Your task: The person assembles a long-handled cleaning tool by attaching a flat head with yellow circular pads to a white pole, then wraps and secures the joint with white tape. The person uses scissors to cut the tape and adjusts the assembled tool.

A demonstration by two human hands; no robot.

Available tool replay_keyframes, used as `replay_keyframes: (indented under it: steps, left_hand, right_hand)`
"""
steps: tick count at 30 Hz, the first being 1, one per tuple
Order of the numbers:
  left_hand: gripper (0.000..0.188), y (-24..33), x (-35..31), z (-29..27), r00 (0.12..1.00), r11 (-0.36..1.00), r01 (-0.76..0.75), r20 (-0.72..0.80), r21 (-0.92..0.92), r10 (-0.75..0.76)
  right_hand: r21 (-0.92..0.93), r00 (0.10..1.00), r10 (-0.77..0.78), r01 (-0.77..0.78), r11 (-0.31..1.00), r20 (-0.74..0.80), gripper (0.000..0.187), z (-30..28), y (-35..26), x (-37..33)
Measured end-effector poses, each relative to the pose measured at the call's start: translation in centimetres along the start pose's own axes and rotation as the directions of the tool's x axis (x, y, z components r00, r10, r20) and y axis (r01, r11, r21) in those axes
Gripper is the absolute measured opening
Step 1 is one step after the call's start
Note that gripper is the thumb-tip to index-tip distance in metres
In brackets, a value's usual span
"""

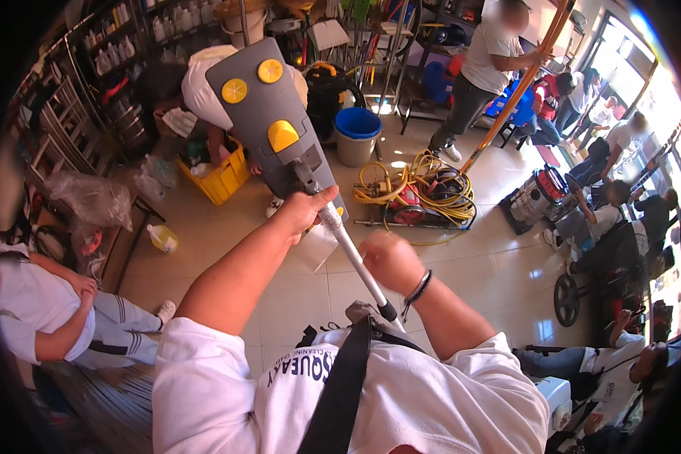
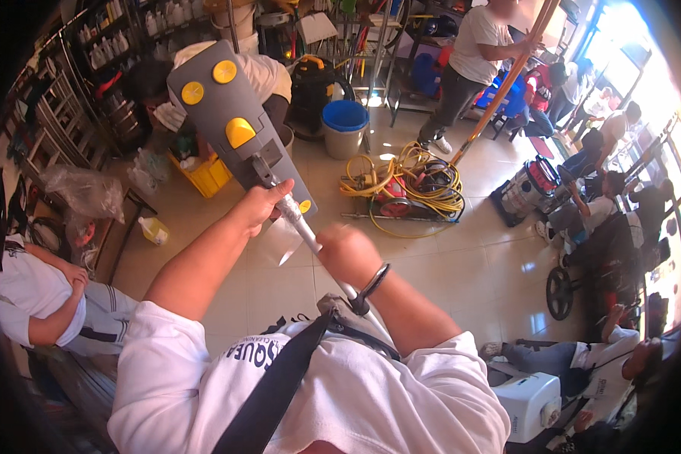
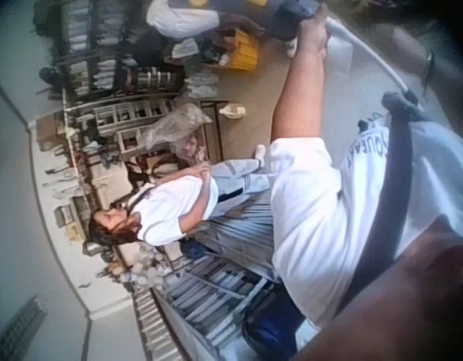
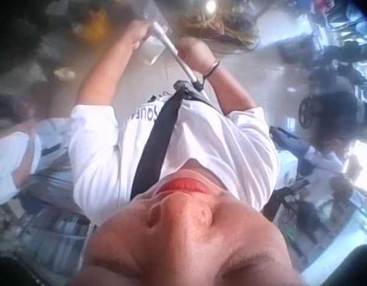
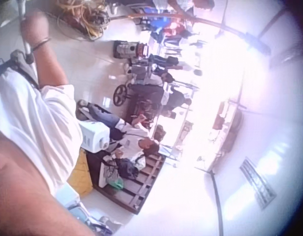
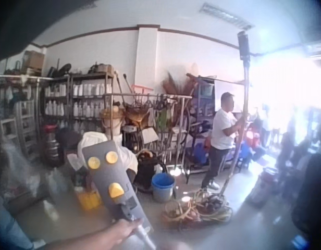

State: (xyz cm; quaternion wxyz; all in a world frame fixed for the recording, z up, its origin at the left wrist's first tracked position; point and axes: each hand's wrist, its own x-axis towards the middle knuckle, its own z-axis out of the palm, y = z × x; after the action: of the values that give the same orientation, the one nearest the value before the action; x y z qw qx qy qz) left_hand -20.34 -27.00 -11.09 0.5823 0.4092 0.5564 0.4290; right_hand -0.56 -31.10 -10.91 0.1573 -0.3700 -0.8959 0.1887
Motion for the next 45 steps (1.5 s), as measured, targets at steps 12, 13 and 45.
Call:
replay_keyframes:
  steps: [12,13,45]
  left_hand:
    - [0.038,2.0,1.7,3.6,0.849,0.925,-0.204,0.413,-0.321,0.33]
    - [0.037,1.2,2.7,3.8,0.845,0.941,-0.282,0.416,-0.186,0.335]
    - [0.032,12.1,11.1,11.6,0.841,0.064,-0.528,0.511,0.847,0.175]
  right_hand:
    - [0.775,0.922,0.385,-0.267,0.573,0.033,0.045,1.8,5.6,1.3]
    - [0.782,0.923,0.382,-0.273,0.56,0.049,0.042,0.7,5.9,1.4]
    - [0.624,0.922,0.376,-0.347,0.7,0.091,0.03,-11.7,13.1,5.3]
